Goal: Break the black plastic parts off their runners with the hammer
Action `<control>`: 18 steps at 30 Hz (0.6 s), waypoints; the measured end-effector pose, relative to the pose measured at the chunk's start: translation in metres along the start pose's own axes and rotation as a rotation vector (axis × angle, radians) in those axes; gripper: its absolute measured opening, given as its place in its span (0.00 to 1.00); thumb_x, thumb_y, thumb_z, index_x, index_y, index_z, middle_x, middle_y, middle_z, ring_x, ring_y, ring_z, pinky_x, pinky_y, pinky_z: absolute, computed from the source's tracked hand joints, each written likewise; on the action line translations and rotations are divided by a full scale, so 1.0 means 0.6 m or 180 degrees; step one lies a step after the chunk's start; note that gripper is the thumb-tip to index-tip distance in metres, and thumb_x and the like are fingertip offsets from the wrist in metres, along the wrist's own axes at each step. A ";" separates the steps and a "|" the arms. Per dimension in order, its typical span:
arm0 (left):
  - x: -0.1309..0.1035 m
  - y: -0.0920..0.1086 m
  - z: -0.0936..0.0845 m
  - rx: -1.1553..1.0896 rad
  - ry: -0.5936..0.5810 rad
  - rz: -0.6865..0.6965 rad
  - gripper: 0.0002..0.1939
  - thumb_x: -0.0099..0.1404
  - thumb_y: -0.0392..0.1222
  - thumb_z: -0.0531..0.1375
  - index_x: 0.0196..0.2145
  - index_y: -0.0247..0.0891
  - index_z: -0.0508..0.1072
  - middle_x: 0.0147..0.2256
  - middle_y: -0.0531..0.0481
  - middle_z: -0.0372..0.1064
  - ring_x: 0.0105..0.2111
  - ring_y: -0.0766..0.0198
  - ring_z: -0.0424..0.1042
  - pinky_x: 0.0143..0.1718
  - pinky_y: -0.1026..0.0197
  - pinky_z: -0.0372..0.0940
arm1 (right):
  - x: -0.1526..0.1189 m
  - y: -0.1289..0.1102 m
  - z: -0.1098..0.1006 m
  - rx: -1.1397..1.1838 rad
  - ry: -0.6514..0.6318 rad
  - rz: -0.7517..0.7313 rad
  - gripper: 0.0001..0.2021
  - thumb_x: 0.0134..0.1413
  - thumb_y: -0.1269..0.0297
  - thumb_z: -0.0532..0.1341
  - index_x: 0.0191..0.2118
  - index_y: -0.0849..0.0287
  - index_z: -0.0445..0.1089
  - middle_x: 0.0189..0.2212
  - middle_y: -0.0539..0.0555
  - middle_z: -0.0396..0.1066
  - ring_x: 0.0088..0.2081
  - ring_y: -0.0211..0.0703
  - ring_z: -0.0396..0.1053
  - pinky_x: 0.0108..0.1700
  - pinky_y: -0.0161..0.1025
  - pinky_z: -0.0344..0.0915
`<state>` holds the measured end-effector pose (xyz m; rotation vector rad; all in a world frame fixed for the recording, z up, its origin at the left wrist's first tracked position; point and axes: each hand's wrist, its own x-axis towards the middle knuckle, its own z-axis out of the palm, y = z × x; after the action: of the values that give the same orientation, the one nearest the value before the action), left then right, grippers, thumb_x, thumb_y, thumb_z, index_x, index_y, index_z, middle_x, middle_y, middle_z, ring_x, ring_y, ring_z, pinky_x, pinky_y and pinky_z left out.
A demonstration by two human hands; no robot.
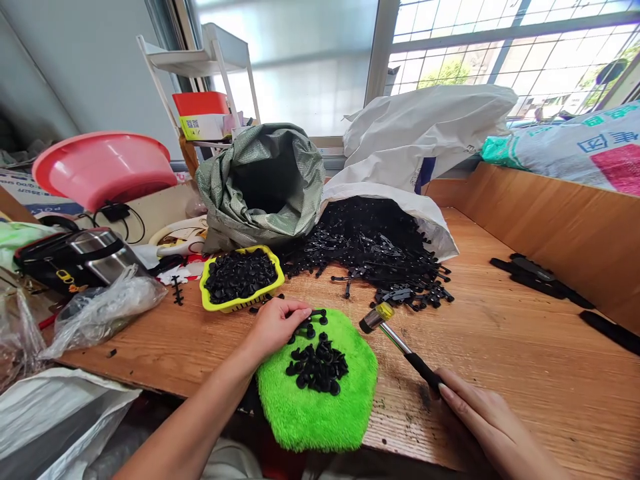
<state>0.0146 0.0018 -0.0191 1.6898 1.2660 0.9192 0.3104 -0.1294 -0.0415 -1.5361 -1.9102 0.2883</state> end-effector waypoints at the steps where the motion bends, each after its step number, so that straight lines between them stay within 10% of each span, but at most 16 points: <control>1: -0.001 0.000 0.000 0.0086 -0.0020 0.0034 0.12 0.53 0.47 0.59 0.31 0.39 0.79 0.29 0.49 0.77 0.28 0.59 0.72 0.29 0.64 0.63 | -0.001 -0.006 -0.002 0.0041 0.0007 -0.0013 0.20 0.55 0.49 0.47 0.37 0.51 0.71 0.29 0.55 0.76 0.31 0.51 0.72 0.31 0.40 0.68; 18: -0.014 0.010 0.000 0.1311 0.0084 0.0299 0.14 0.61 0.47 0.53 0.38 0.46 0.77 0.39 0.54 0.76 0.38 0.60 0.73 0.37 0.62 0.62 | 0.110 -0.092 0.000 -0.0917 -0.0634 -0.0108 0.15 0.59 0.59 0.42 0.33 0.55 0.64 0.19 0.53 0.67 0.23 0.51 0.68 0.24 0.40 0.57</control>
<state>0.0147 -0.0072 -0.0142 2.0749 1.4785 0.7715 0.2610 -0.0835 0.0120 -1.7113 -2.2088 0.1605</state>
